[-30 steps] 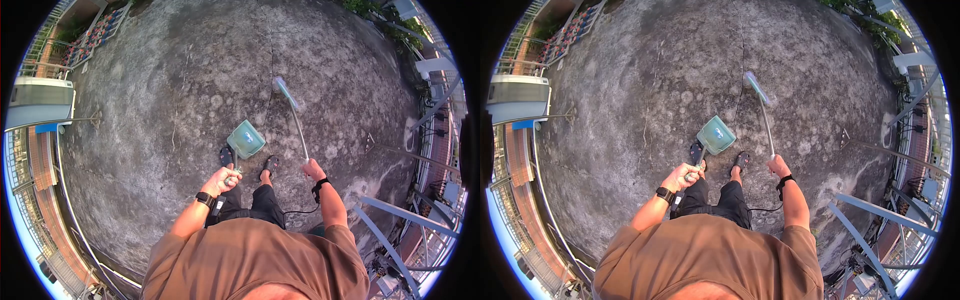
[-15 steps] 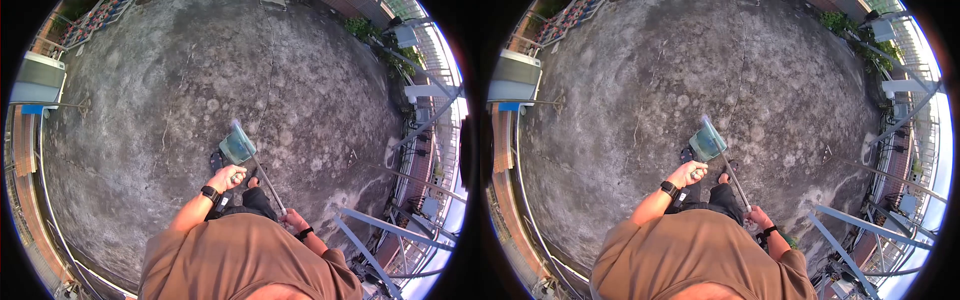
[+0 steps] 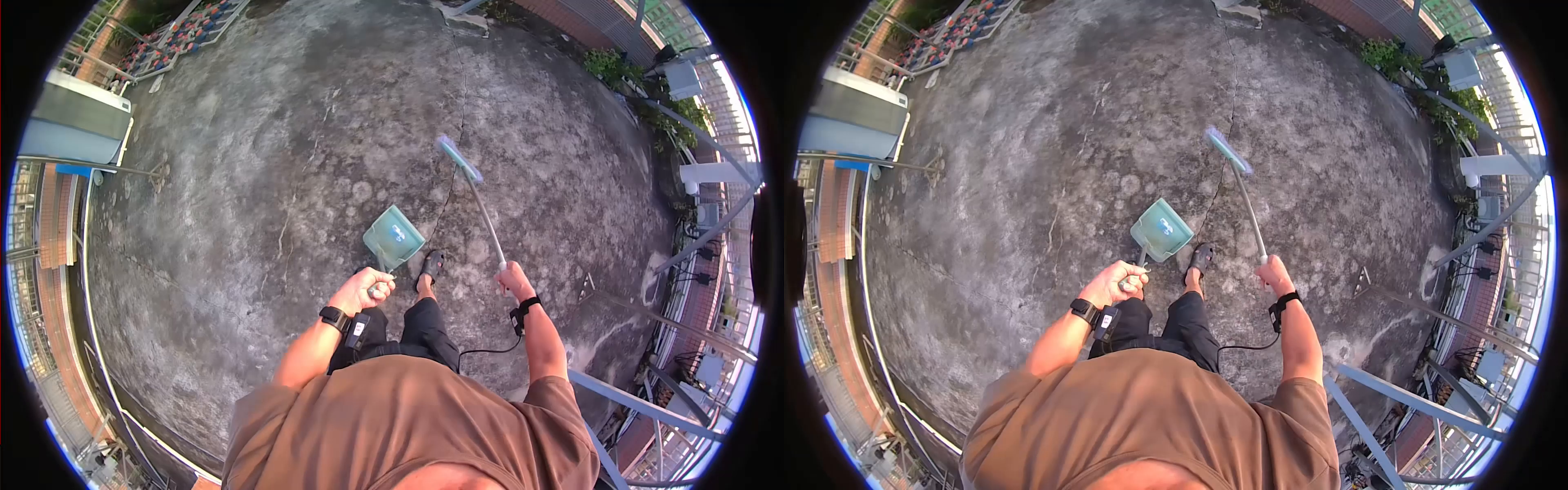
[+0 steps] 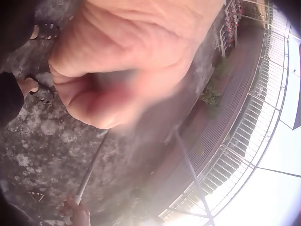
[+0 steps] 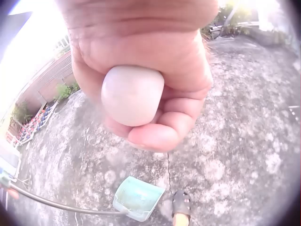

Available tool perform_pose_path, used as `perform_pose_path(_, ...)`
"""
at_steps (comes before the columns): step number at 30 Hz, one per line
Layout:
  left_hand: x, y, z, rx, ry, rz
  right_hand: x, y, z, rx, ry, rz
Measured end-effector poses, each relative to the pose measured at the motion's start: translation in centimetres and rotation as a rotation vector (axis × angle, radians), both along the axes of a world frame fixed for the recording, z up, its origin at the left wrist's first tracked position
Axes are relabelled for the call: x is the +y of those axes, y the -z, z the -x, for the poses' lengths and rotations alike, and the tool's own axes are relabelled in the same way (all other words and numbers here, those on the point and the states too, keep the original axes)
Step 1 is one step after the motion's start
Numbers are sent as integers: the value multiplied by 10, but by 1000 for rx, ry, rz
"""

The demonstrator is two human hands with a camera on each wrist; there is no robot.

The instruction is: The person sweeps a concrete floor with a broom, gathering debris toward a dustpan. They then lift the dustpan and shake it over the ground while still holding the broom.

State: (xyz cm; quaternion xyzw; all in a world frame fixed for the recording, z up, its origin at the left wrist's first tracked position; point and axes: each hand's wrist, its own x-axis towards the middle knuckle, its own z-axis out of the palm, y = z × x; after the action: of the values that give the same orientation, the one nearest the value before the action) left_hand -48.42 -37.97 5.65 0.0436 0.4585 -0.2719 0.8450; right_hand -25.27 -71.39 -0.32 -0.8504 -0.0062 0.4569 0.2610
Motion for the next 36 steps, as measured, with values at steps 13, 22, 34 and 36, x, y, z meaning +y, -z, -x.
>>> perform_pose_path(13,23,-3,-58,115,25,-111,-4,66,28,203,-254,140)
perform_pose_path(22,43,26,-63,93,-7,-66,-60,-39,56,603,-92,-109)
perform_pose_path(34,26,34,-73,33,-3,-25,32,-8,4,128,-85,92)
perform_pose_path(36,23,36,-63,-56,-88,-53,52,18,19,165,-142,127)
